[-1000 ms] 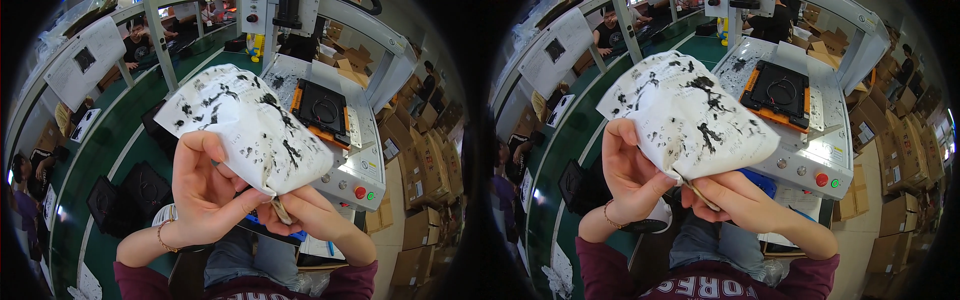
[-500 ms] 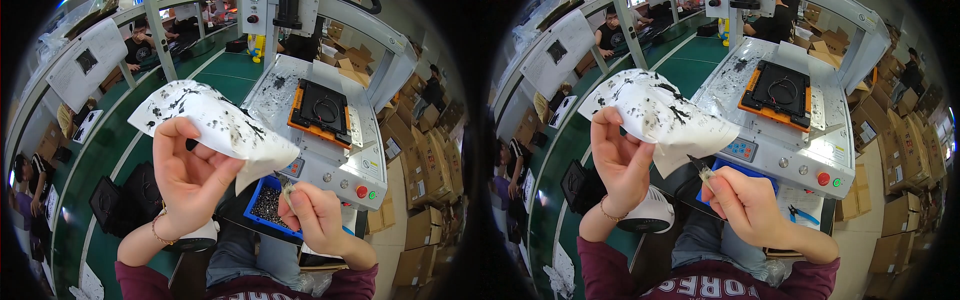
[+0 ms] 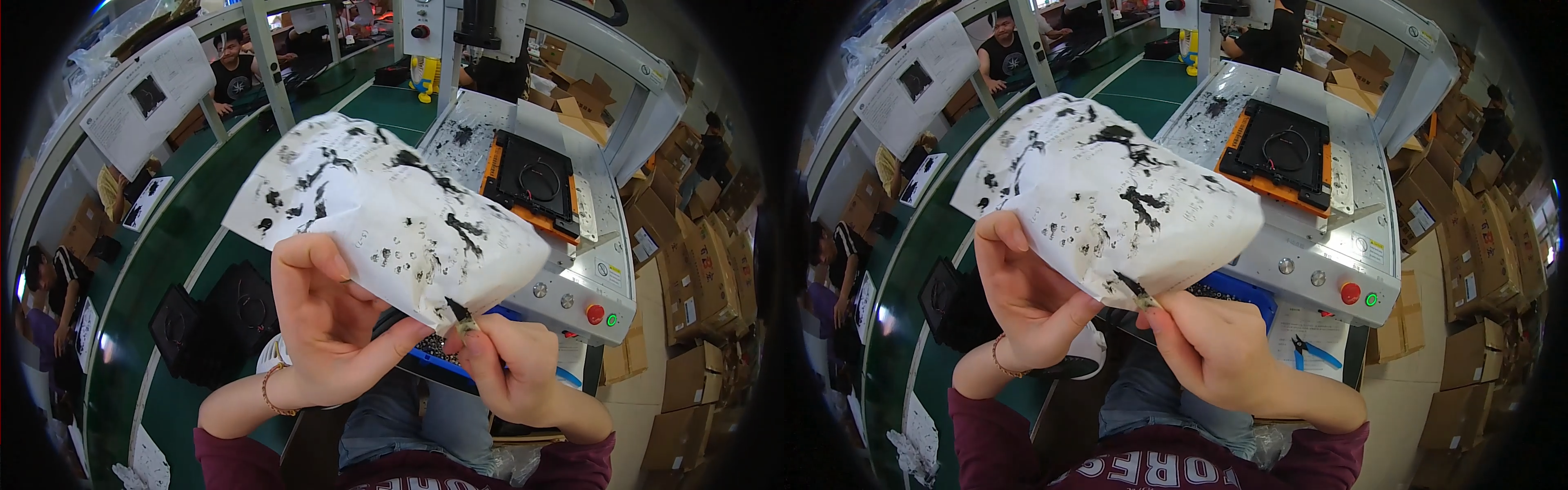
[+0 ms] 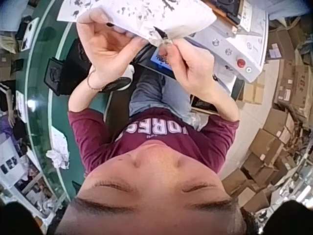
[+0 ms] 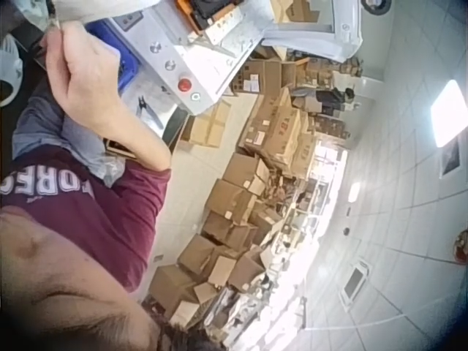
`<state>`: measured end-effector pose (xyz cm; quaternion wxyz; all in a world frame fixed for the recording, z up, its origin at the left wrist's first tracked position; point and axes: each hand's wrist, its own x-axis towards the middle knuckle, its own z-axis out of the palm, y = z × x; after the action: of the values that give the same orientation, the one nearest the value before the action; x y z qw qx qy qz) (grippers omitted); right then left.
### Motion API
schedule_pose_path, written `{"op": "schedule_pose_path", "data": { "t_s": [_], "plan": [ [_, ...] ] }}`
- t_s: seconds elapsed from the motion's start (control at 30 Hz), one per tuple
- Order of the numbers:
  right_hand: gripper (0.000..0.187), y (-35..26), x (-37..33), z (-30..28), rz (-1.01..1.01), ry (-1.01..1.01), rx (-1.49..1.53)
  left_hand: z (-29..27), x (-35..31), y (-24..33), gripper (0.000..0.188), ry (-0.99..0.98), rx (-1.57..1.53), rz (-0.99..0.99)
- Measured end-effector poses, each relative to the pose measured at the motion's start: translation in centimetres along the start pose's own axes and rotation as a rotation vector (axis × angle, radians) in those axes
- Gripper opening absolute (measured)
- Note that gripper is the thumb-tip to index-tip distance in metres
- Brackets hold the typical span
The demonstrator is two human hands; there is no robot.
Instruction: Assembling electronic device housings by placing components and cleaning the adhesive dispensing machine nozzle.
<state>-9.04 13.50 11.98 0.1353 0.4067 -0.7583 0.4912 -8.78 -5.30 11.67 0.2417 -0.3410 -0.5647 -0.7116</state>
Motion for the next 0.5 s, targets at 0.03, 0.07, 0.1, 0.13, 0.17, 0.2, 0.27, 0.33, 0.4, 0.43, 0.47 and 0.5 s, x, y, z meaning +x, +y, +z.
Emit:
{"op": "schedule_pose_path", "data": {
  "t_s": [0.03,0.07,0.1,0.13,0.17,0.2,0.27,0.33,0.4,0.43,0.47,0.5],
  "plan": [
    [0.004,0.1,0.0,0.2,-0.002,-0.002,0.002,0.2,-0.1,0.2,0.060,0.002,0.003,0.000],
    [0.005,0.2,0.0,0.4,-0.080,0.030,-0.064,0.4,-0.2,0.3,0.060,0.024,-0.023,-0.012],
    [0.009,0.3,0.0,0.6,-0.157,0.061,-0.129,0.5,-0.2,0.4,0.059,0.047,-0.050,-0.025],
    [0.009,0.1,0.0,0.7,-0.158,0.059,-0.127,0.7,-0.2,0.5,0.059,0.049,-0.049,-0.025],
    [0.011,-0.1,0.0,0.8,-0.179,0.081,-0.203,0.9,-0.1,0.5,0.059,0.060,-0.049,-0.017],
    [0.014,-0.3,-0.1,0.9,-0.200,0.103,-0.281,1.0,-0.1,0.5,0.059,0.070,-0.052,-0.008],
    [0.015,-0.5,-0.2,1.1,-0.203,0.114,-0.315,0.8,-0.4,0.4,0.058,0.066,0.019,0.008],
    [0.016,-0.3,-0.2,1.4,-0.206,0.126,-0.348,0.7,-0.5,0.3,0.058,0.062,0.090,0.023],
    [0.017,0.0,-0.3,1.5,-0.255,0.148,-0.357,0.9,-0.6,0.4,0.057,0.074,0.201,0.049],
    [0.017,0.2,-0.3,1.6,-0.253,0.148,-0.358,0.9,-0.7,0.3,0.057,0.074,0.200,0.047],
    [0.017,0.3,-0.4,1.6,-0.258,0.147,-0.362,1.1,-0.8,0.1,0.058,0.093,0.234,0.073],
    [0.017,0.4,-0.4,1.7,-0.266,0.146,-0.363,1.2,-0.9,0.1,0.060,0.113,0.272,0.099]
  ]
}}
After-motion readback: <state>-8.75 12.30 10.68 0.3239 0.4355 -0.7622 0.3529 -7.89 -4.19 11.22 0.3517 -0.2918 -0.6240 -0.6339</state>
